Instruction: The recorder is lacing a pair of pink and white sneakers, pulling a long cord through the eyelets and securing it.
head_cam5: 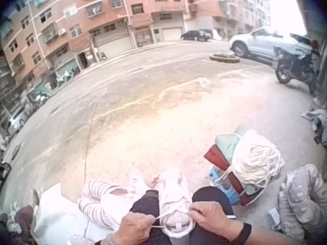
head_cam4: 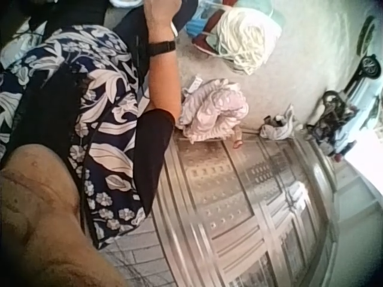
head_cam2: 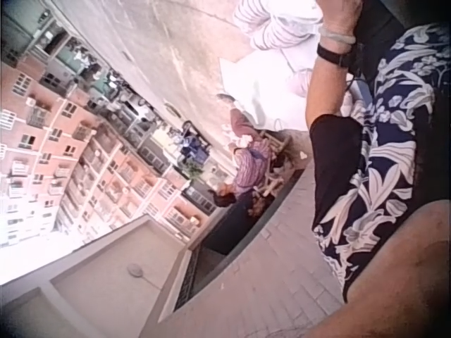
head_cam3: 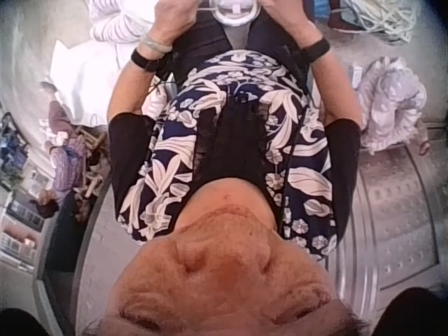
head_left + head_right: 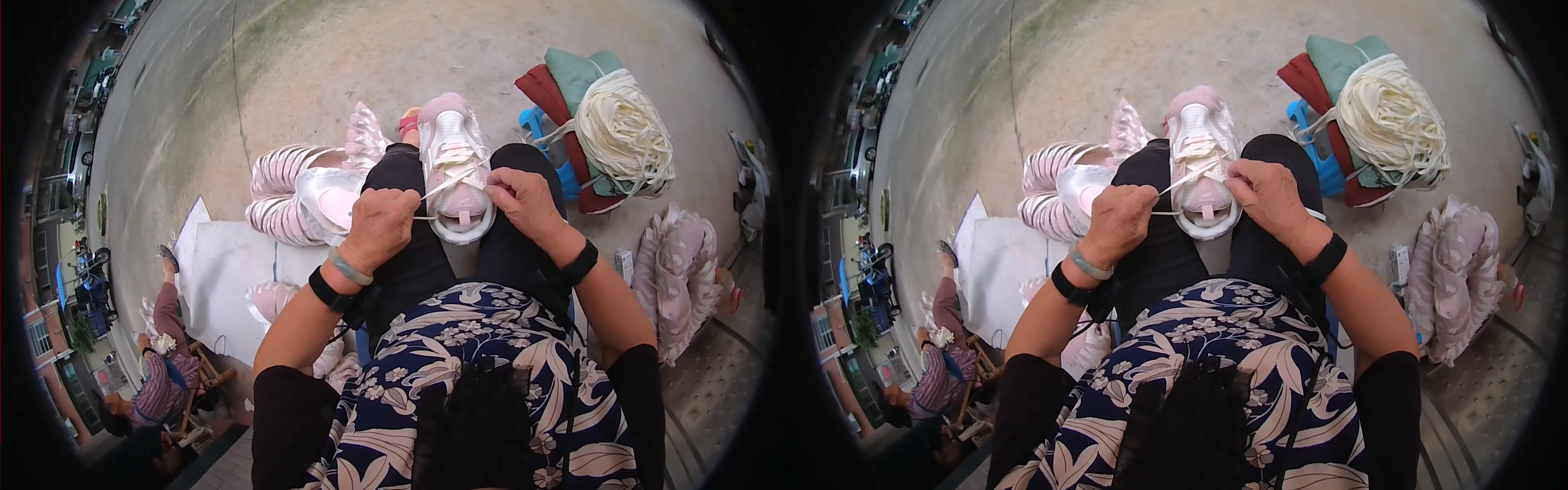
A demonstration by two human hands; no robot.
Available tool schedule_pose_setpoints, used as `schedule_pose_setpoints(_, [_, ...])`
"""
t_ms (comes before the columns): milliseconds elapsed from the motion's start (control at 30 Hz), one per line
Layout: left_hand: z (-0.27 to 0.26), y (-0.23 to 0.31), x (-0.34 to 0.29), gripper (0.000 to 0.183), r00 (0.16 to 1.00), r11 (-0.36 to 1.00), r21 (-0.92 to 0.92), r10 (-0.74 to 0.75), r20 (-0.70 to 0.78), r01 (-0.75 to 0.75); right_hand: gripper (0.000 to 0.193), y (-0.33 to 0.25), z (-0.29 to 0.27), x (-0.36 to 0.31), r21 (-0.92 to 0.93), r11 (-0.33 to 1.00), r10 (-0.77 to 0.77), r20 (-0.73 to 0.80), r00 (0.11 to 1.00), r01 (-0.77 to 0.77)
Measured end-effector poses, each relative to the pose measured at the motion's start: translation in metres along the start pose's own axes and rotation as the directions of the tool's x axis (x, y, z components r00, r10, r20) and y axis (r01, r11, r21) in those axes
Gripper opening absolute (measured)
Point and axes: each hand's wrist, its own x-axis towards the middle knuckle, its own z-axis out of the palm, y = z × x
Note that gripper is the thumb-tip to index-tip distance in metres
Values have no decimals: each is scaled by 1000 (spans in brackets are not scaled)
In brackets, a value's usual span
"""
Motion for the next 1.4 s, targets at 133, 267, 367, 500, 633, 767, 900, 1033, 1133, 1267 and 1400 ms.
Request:
schedule_pose_setpoints(133, [-7,6,-6,5,998,999,-4,-49,40,49,11,17,-1,6,175,982,56,64,996,-66])
schedule_pose_setpoints(267, [-12,3,-20,7,994,994,105,-24,103,13,11,23,-5,6,153,981,106,76,991,-116])
schedule_pose_setpoints(367, [-23,-2,-35,8,998,989,150,-13,66,3,10,26,-8,5,161,975,136,100,986,-151])
schedule_pose_setpoints(500, [-32,0,-56,10,997,981,187,-63,48,53,10,27,-11,2,199,968,133,113,985,-154])
schedule_pose_setpoints(633, [-22,2,-63,10,997,984,173,-59,44,50,9,22,-12,1,292,937,150,155,976,-190])
schedule_pose_setpoints(767, [-17,1,-67,10,996,983,174,-74,43,65,9,15,-23,-3,210,960,152,165,975,-185])
schedule_pose_setpoints(900, [-17,0,-68,10,996,979,185,-87,16,83,9,31,-34,-7,318,912,206,194,959,-260])
schedule_pose_setpoints(1033, [-28,-9,-69,7,994,966,233,-112,-8,111,9,10,-38,-6,171,963,170,220,961,-209])
schedule_pose_setpoints(1133, [-40,-22,-68,7,991,947,294,-125,-44,133,13,6,-43,-11,-87,995,-46,130,990,58])
schedule_pose_setpoints(1267, [-60,-51,-76,7,978,905,382,-139,-155,189,16,10,-61,-13,-464,815,-310,156,938,346])
schedule_pose_setpoints(1400, [-68,-55,-88,3,932,915,235,-273,-238,328,13,11,-84,-17,-534,758,-303,222,927,375])
